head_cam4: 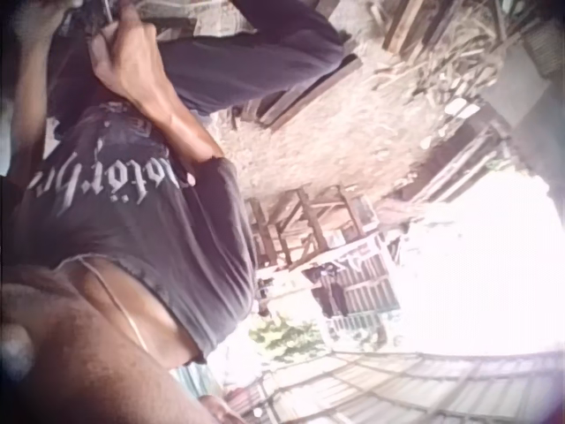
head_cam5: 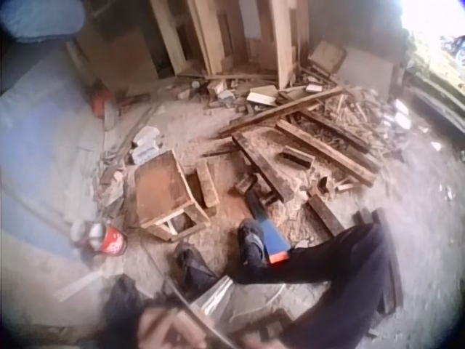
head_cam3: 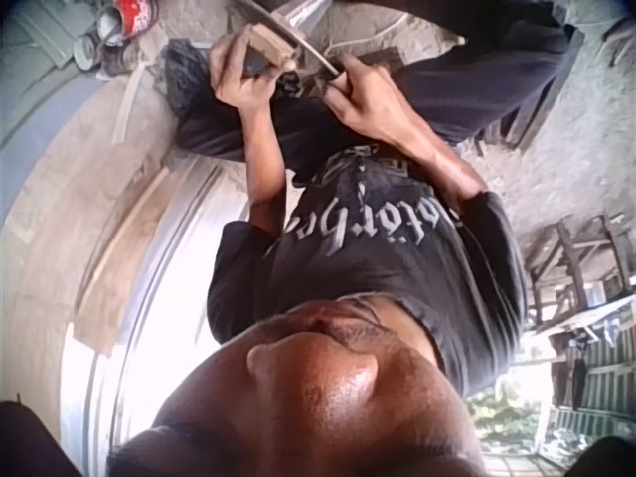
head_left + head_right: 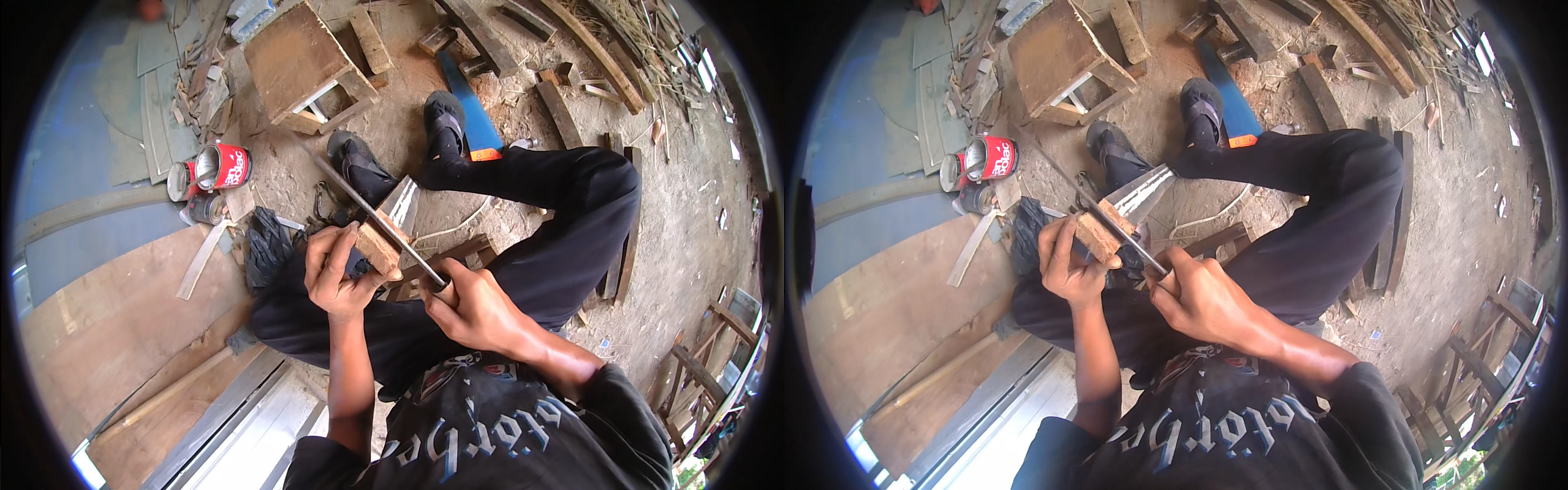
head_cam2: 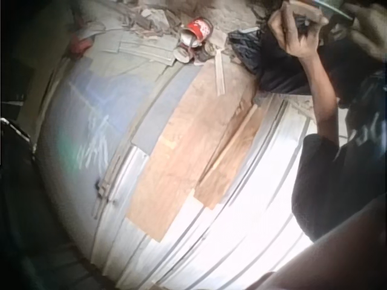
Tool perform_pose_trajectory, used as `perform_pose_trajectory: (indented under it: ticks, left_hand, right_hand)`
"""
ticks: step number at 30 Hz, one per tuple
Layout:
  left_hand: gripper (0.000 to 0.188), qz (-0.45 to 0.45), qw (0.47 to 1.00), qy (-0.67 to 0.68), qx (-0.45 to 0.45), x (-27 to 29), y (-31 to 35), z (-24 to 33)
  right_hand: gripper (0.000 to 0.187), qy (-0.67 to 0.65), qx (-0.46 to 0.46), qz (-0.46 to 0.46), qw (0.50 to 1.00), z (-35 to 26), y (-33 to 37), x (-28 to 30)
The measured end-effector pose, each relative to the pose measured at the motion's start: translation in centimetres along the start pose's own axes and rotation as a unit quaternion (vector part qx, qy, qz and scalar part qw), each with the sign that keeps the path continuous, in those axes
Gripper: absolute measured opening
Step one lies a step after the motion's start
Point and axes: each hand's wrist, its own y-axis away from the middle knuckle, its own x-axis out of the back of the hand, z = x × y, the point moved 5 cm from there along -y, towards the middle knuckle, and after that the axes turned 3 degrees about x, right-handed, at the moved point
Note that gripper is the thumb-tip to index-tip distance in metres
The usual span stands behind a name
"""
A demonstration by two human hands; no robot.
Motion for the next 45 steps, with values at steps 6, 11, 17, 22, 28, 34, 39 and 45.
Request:
perform_pose_trajectory:
  ticks: [6,11,17,22,28,34,39,45]
  left_hand:
    - [0.081,-0.027,0.999,0.013,0.027,0.0,0.6,-0.4]
    - [0.080,-0.027,0.999,0.013,0.027,0.6,0.9,-0.3]
    - [0.077,0.011,0.995,0.034,0.093,0.4,0.6,-1.3]
    - [0.065,0.050,0.966,0.178,0.180,0.8,-1.7,-5.0]
    - [0.071,0.066,0.941,0.249,0.220,1.1,-4.2,-7.9]
    - [0.073,0.062,0.945,0.237,0.219,1.9,-1.3,-4.8]
    - [0.076,0.040,0.953,0.218,0.209,2.1,0.7,-2.5]
    - [0.076,0.046,0.943,0.269,0.191,2.0,2.3,-2.1]
  right_hand:
    - [0.026,-0.099,-0.004,0.010,0.995,-0.5,-0.1,-0.1]
    - [0.024,-0.107,-0.032,-0.007,0.994,-0.2,0.4,-0.9]
    - [0.024,-0.088,0.086,0.048,0.991,-1.3,0.2,-0.2]
    - [0.026,-0.115,0.050,0.111,0.986,3.1,-0.8,-2.0]
    - [0.029,-0.064,0.036,0.083,0.994,0.4,-1.8,-0.6]
    - [0.039,-0.009,0.060,0.029,0.998,-1.0,-2.8,-1.4]
    - [0.039,-0.013,0.090,0.019,0.996,-1.6,-1.8,-1.1]
    - [0.036,0.074,0.064,-0.027,0.995,0.1,-1.9,-1.4]
